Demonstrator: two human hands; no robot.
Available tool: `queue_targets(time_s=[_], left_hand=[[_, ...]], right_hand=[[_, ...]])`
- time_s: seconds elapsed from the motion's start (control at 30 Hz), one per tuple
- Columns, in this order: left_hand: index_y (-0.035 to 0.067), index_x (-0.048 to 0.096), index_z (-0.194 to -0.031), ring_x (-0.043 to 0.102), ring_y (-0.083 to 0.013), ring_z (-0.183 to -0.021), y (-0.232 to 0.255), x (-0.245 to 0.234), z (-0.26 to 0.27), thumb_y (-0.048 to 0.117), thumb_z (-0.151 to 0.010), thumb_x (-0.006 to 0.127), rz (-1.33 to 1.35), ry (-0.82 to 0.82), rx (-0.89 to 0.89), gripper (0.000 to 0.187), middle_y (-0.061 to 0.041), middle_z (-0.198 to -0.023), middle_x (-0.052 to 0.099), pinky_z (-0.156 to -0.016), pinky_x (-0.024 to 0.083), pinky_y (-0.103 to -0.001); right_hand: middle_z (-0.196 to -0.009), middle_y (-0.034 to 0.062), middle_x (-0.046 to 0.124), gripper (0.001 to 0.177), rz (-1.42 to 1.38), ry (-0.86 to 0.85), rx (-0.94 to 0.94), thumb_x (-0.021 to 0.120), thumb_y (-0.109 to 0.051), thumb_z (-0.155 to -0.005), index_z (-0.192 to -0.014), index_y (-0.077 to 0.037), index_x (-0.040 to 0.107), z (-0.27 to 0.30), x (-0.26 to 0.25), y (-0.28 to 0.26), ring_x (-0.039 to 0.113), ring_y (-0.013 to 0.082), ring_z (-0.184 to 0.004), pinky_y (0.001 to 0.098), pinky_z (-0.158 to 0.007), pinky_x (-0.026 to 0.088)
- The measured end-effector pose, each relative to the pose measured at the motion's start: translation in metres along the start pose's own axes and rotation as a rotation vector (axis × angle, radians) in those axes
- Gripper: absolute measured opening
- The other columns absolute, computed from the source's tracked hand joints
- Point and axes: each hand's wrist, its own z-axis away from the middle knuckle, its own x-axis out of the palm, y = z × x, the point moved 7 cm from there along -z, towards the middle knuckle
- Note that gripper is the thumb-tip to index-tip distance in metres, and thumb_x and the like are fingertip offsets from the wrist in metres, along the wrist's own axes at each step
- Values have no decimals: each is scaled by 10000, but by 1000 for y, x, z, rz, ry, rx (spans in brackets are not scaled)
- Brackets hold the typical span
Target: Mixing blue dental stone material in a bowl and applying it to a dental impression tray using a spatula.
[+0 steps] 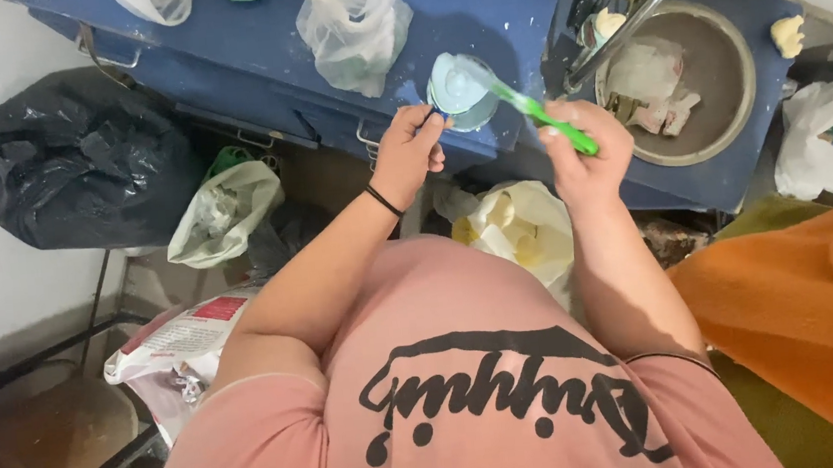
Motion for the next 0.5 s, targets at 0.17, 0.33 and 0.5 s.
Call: queue_targets(time_s=[0.17, 0.33, 0.5], left_hand=[[-84, 639, -1195, 687, -135, -613, 11, 4, 2, 220, -1069, 583, 16, -19, -52, 334, -37, -978, 510, -540, 682, -282], [-34, 645, -1178, 679, -117, -599, 11, 2, 6, 241, -1065, 602, 24, -22, -83, 300, -42, -944, 555, -537, 676, -273], [-33, 658, -1138, 689, -131, -614, 25, 2, 10, 226, -1063, 593, 7, -13, -55, 278, -33, -846, 524, -542, 680, -301]], right_hand=[[-912, 220, 755, 144, 89, -131, -104, 815, -96, -991, -1035, 38, 783, -26, 21, -24, 702, 480, -773, 549, -666, 550], [-883, 229, 733, 160, 60, -95, -116, 739, -78, -1036, -1131, 43, 784, -27, 16, -25, 676, 470, -734, 535, -647, 544], [-910, 249, 744, 184, 114, -86, -118, 781, -131, -1022, -1052, 51, 778, -20, 10, -25, 680, 513, -763, 573, -659, 547]])
